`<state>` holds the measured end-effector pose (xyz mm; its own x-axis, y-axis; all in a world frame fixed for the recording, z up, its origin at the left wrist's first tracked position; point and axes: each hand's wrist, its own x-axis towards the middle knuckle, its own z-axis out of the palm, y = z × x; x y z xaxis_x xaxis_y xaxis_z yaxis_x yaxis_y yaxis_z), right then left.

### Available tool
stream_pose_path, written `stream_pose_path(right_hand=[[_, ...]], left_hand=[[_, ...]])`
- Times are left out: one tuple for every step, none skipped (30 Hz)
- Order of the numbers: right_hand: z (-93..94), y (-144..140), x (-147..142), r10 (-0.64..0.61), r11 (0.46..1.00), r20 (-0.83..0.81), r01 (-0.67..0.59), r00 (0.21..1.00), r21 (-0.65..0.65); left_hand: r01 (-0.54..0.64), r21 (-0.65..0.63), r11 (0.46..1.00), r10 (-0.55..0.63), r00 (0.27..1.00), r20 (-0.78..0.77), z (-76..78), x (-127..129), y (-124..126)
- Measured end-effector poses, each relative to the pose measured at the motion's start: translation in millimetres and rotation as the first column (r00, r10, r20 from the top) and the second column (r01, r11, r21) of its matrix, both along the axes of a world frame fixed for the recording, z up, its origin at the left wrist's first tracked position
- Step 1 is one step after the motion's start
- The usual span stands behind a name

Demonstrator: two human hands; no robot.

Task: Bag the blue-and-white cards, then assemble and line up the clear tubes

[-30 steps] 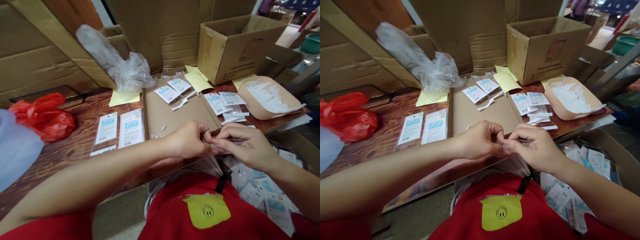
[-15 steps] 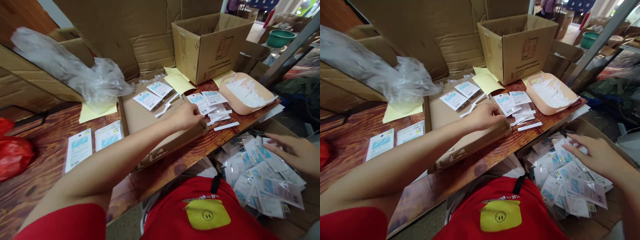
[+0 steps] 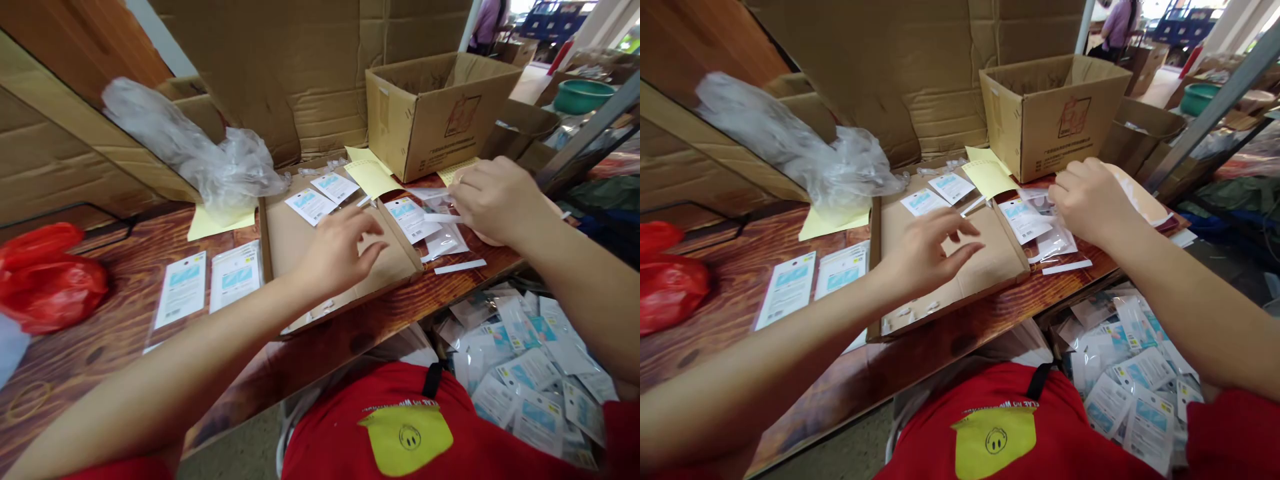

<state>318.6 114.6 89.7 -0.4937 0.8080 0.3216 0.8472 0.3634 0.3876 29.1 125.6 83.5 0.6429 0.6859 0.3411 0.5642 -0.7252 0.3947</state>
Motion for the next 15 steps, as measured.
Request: stream_pose_path(right_hand=[[10.9, -9, -11, 0.014, 0.999, 0.002, -0.014, 1.0, 0.034], [20.4, -19, -24, 0.045, 0.997, 0.009, -0.046, 0.999, 0.06], [27.5, -27, -39, 0.091, 0.993, 0.019, -0.092, 0.996, 0.072], [31.7, -34, -53, 0.155, 0.985, 0.029, -0.157, 0.987, 0.07], [32.8, -39, -67, 0.229, 0.971, 0.036, -0.231, 0.973, 0.059], [30.7, -43, -79, 0.302, 0.952, 0.038, -0.304, 0.953, 0.045], [25.9, -45, -89, 0.37, 0.928, 0.03, -0.371, 0.929, 0.034], [19.1, -46, -97, 0.427, 0.904, 0.015, -0.427, 0.904, 0.026], [10.8, -46, -103, 0.475, 0.88, 0.0, -0.475, 0.88, 0.026], [2.1, -46, -107, 0.514, 0.857, -0.009, -0.514, 0.858, 0.033], [-6.6, -46, -109, 0.545, 0.838, -0.012, -0.543, 0.839, 0.048], [-14.6, -46, -111, 0.572, 0.819, -0.01, -0.57, 0.82, 0.068], [-21.4, -47, -112, 0.596, 0.8, -0.001, -0.594, 0.803, 0.085], [-26.8, -47, -114, 0.616, 0.783, 0.01, -0.614, 0.787, 0.093], [-30.9, -49, -115, 0.629, 0.773, 0.019, -0.628, 0.777, 0.09]], left_hand=[[-0.017, 0.148, 0.989, 0.013, 0.999, 0.031, 0.2, -5, -1], [-0.022, 0.276, 0.961, 0.009, 0.999, 0.047, 0.2, -10, -2], [-0.007, 0.367, 0.93, -0.011, 0.999, 0.047, -0.3, -14, -4], [0.026, 0.424, 0.905, -0.044, 0.998, 0.034, -1.7, -17, -7], [0.071, 0.449, 0.891, -0.086, 0.996, 0.013, -4.2, -21, -11], [0.114, 0.457, 0.882, -0.127, 0.992, -0.002, -7.9, -25, -16], [0.145, 0.451, 0.88, -0.159, 0.987, -0.007, -12.9, -30, -23], [0.15, 0.43, 0.89, -0.172, 0.985, 0.013, -18.9, -35, -31], [0.127, 0.385, 0.914, -0.161, 0.985, 0.058, -25.4, -41, -40], [0.076, 0.307, 0.949, -0.12, 0.985, 0.127, -31.9, -48, -50], [0.001, 0.183, 0.983, -0.041, 0.977, 0.211, -38.0, -55, -61], [-0.072, 0.005, 0.997, 0.068, 0.956, 0.286, -43.3, -61, -72], [-0.119, -0.217, 0.969, 0.188, 0.924, 0.333, -47.7, -67, -82], [-0.128, -0.444, 0.887, 0.303, 0.887, 0.348, -51.2, -71, -91], [-0.102, -0.645, 0.757, 0.399, 0.854, 0.333, -54.1, -74, -98]])
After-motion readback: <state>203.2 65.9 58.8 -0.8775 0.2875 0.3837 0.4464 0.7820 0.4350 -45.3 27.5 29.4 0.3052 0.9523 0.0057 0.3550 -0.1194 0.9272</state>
